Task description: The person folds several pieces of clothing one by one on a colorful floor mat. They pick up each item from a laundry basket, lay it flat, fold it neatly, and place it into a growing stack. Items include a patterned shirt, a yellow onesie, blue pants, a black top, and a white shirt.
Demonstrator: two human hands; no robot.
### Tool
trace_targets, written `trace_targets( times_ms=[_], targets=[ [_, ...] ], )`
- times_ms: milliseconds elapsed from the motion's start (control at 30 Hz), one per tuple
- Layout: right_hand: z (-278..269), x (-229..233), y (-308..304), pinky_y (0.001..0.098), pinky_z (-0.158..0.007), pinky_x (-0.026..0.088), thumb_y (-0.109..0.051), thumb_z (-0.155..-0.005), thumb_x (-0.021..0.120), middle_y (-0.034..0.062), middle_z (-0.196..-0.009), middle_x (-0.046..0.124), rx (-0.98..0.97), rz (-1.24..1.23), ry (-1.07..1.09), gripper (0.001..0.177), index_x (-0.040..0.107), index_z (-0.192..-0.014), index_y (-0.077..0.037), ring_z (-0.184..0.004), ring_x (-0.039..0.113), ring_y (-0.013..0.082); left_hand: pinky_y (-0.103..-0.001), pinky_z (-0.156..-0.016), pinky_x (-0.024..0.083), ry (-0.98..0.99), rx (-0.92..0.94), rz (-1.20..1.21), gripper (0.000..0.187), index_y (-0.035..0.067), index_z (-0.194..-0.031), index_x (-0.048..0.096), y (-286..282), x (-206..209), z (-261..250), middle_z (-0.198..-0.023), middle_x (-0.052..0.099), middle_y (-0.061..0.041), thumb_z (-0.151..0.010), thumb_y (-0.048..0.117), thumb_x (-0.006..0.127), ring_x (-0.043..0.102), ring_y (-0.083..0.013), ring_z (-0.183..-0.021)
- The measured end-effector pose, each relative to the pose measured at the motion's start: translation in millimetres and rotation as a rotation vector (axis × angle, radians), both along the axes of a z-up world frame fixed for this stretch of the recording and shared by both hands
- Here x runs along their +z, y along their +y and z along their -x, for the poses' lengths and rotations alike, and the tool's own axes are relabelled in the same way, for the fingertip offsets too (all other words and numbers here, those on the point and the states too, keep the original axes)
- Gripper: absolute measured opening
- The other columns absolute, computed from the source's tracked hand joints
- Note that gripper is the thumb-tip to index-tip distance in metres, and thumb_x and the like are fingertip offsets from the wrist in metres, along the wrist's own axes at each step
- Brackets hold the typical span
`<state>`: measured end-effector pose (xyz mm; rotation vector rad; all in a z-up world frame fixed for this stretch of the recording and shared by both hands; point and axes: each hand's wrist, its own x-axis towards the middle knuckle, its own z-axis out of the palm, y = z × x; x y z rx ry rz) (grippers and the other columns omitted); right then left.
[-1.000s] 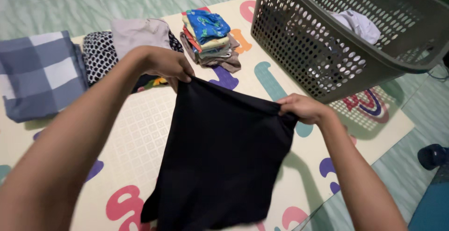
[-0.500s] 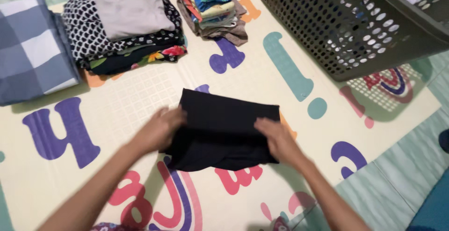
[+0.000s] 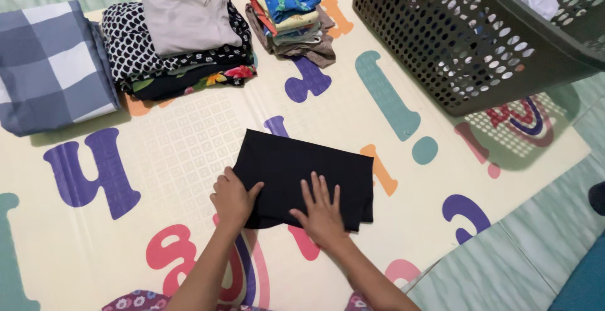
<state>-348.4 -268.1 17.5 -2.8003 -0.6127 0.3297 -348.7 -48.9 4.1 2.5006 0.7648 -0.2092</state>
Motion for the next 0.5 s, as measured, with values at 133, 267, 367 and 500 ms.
trace_targets(
  times_ms=[133,267,367,500],
  targets=[
    [-1.2,-14.2,16.3,0.0604,-0.12,0.003,-0.055,-0.099,0.052,0.0241,-0.167,0.012,0.029,-0.143,-0.184,0.083,0.026,-0.159,-0.004,-0.155,0.007,0.0389,-0.045,-0.078,0.056,0.032,0.092,0.193,0.079,-0.008,-0.122,0.047,16.1,-23.8,-13.4,-0.1,0.069,-0.03,-0.076,0.04,0.089,0.069,-0.043,-0.093],
    [-3.4,-29.3,18.3,0.0572,-0.124,0.004,-0.052,-0.101,0.051,0.0171,-0.169,0.02,0.081,-0.154,-0.032,0.077,0.028,-0.159,-0.005,-0.157,0.013,0.0312,-0.042,-0.082,0.059,-0.256,0.139,0.63,0.051,-0.009,-0.114,0.062,26.1,-30.5,-20.1,-0.101,0.075,-0.026,-0.074,0.016,0.079,0.076,-0.0356,-0.093],
    [-15.8,-33.9,10.2,0.0534,-0.124,0.018,-0.052,-0.104,0.048,0.0158,-0.168,0.031,-0.085,-0.57,0.117,0.075,0.031,-0.159,-0.005,-0.155,0.027,0.0293,-0.042,-0.083,0.061,-0.471,-0.036,0.64,0.049,-0.007,-0.123,0.065,4.2,-7.9,-31.5,-0.104,0.078,-0.024,-0.077,0.009,0.068,0.078,-0.0341,-0.093],
    [-37.1,-30.3,-18.9,0.0443,-0.108,0.045,-0.061,-0.099,0.041,0.0156,-0.159,0.044,-0.572,-1.598,0.697,0.077,0.033,-0.157,-0.011,-0.132,0.054,0.03,-0.052,-0.071,0.056,-0.225,-0.251,0.352,0.066,0.0,-0.144,0.049,-82.6,40.4,-26.4,-0.091,0.075,-0.025,-0.08,0.011,0.062,0.073,-0.0426,-0.08]
  ],
)
